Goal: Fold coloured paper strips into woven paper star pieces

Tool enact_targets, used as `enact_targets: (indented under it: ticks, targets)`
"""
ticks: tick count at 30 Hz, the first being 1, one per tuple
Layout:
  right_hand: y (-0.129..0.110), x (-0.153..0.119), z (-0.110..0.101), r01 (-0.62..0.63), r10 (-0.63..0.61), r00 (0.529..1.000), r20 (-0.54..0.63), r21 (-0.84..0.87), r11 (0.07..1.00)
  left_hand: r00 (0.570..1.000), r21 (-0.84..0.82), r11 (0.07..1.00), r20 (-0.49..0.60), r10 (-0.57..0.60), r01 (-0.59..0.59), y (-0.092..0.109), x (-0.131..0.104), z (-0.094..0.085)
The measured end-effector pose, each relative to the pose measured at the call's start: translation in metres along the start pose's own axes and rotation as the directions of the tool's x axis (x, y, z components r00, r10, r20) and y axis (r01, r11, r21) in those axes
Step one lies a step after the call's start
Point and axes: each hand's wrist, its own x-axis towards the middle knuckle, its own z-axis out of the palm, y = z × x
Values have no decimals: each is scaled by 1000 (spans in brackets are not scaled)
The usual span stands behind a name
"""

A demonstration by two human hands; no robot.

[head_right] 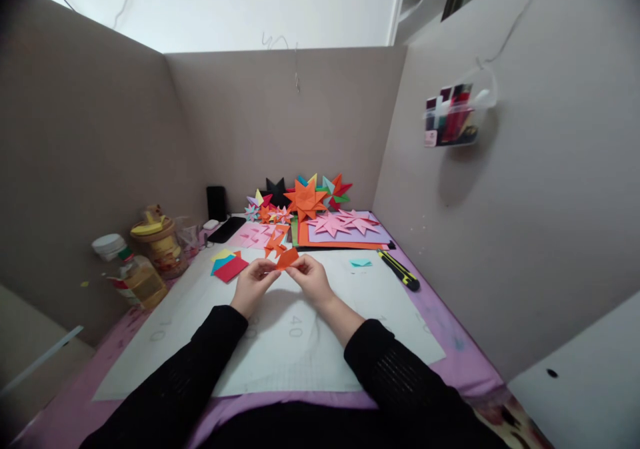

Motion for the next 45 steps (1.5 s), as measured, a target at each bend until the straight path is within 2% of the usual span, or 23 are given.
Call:
enact_targets:
  ticks: [10,22,30,45]
  targets:
    - [-1,-1,0,-13,12,999,36,49,999,1000,103,994,-14,23,-22,1,-1,0]
    - [-6,-4,5,11,-11,999,-35,-3,1000,997,21,998,-49,-64,65,8,-3,5]
    - [-4,-4,5,15,-15,997,-81,6,1000,990,-14,993,-69,-122,121,6,-2,6]
    - [-1,-4,4,-9,7,991,-137,-15,1000,989,-48,990,-62,-132,130,1,-2,8]
